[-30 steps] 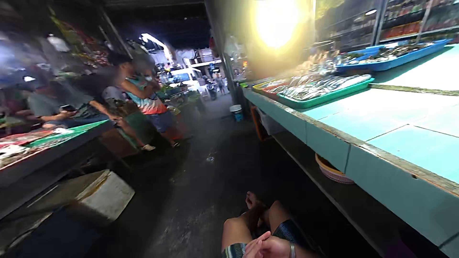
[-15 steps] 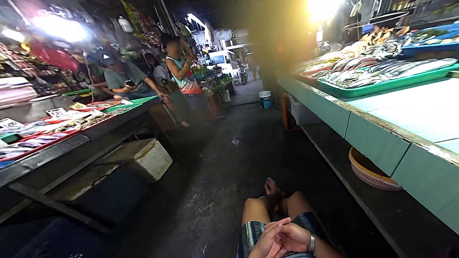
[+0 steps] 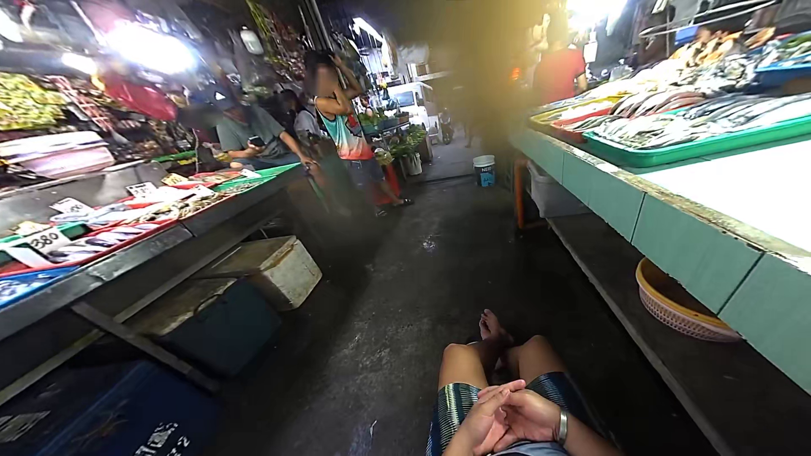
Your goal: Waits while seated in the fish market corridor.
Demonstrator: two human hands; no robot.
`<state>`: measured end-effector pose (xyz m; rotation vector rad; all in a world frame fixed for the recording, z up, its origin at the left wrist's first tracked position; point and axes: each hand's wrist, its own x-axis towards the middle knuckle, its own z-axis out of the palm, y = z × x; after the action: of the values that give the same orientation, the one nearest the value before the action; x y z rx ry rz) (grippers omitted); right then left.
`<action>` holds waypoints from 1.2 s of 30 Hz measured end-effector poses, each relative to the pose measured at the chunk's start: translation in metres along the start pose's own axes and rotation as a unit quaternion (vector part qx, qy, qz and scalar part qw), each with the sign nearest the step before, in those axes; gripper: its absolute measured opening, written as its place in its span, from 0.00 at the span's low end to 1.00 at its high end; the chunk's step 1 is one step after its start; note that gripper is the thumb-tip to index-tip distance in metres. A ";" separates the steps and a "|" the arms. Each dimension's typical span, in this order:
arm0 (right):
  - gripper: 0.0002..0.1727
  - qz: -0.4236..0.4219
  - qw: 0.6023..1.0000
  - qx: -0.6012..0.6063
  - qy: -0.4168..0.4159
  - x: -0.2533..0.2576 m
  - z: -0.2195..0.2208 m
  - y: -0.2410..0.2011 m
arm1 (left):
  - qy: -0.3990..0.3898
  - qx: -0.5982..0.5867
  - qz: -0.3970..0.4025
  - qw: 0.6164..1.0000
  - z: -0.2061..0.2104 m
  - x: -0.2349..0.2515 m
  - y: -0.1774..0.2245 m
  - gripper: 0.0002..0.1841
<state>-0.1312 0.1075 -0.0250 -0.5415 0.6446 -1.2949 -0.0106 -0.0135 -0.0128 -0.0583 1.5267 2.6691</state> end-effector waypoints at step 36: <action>0.25 0.000 1.000 0.008 0.007 0.002 0.001 0.000 | 0.014 0.023 0.002 1.000 0.001 -0.001 0.003 0.26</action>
<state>-0.1303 0.1056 -0.0252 -0.5186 0.6454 -1.3042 -0.0095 -0.0142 -0.0102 -0.0913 1.5962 2.6457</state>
